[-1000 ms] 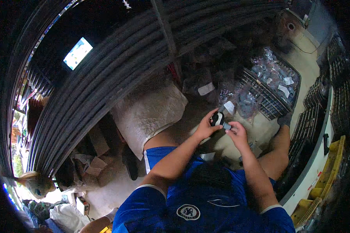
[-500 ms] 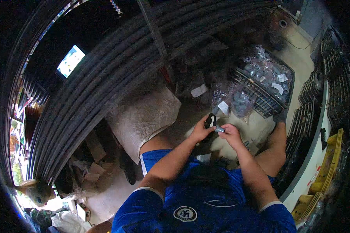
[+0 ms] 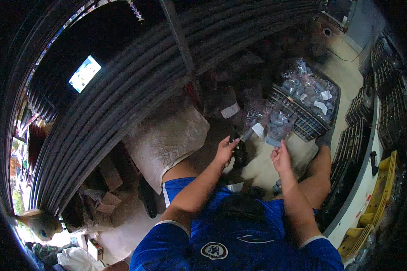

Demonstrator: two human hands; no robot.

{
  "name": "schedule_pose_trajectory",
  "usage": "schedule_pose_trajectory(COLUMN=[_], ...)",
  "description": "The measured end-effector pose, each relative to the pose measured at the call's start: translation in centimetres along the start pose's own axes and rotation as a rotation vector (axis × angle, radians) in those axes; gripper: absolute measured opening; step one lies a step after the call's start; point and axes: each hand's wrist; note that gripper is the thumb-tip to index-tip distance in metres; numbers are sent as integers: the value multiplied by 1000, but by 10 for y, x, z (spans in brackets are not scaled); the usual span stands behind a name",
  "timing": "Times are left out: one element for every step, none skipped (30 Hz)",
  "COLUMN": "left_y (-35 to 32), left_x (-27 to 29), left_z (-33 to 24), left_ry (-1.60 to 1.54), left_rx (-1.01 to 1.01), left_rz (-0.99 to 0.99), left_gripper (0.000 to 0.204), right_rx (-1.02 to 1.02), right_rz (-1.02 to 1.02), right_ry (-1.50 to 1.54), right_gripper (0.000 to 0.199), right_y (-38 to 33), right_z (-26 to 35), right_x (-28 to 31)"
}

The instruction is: Organizing and assembling various PVC plumbing elbow joints.

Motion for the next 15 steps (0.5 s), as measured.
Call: schedule_pose_trajectory(left_y=[-9, -12, -4, -6, -10, -12, -12, -9, -6, -4, -2, -1, -1, -2, -3], left_x=[-5, -7, -4, -1, -3, -7, -8, -6, -5, -3, -1, 0, 0, -1, -3], left_z=[-9, -14, 1, 0, 0, 2, 5, 7, 9, 11, 12, 14, 16, 16, 16], left_ry=[39, 78, 7, 5, 29, 53, -17, -18, -5, 8, 7, 41, 75, 75, 58], left_rx=[46, 93, 75, 70, 57, 50, 98, 100, 91, 81, 79, 59, 40, 39, -11], left_rz=[78, 157, 266, 256, 334, 420, 442, 445, 424, 403, 401, 341, 282, 279, 267], left_gripper=[15, 17, 23, 23, 27, 32, 39, 39, 39, 40, 40, 40, 40, 40, 39], right_rx=[29, 58, 58, 65, 80, 87, 3, -82, -80, -112, -147, -149, -76, -2, 65], right_rz=[-2, -5, -1, -93, -193, -201, -183, -164, -166, -21, 126, 128, 192, 257, 193], right_ry=[-33, -66, -67, -15, 42, 45, 103, 160, 161, 47, -69, -71, -348, -626, -889], right_gripper=[34, 38, 38, 41, 44, 44, 43, 41, 41, 40, 40, 40, 40, 42, 45], right_y=[-5, -8, -12, -36, -51, -51, -47, -41, -34, -25, -23, -22, -24, -28, -32], right_z=[-1, -2, -1, 3, 8, 11, 14, 16, 16, 13, 11, 5, -3, -11, -17], right_x=[-6, -12, -18, -48, -62, -58, -53, -47, -37, -24, -20, -17, -21, -25, -28])
Point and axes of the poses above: each hand's wrist, its own y-axis towards the middle knuckle, its own x-axis out of the back of the hand, z = x × y, and after that the axes turned 11 degrees about -z, right-handed
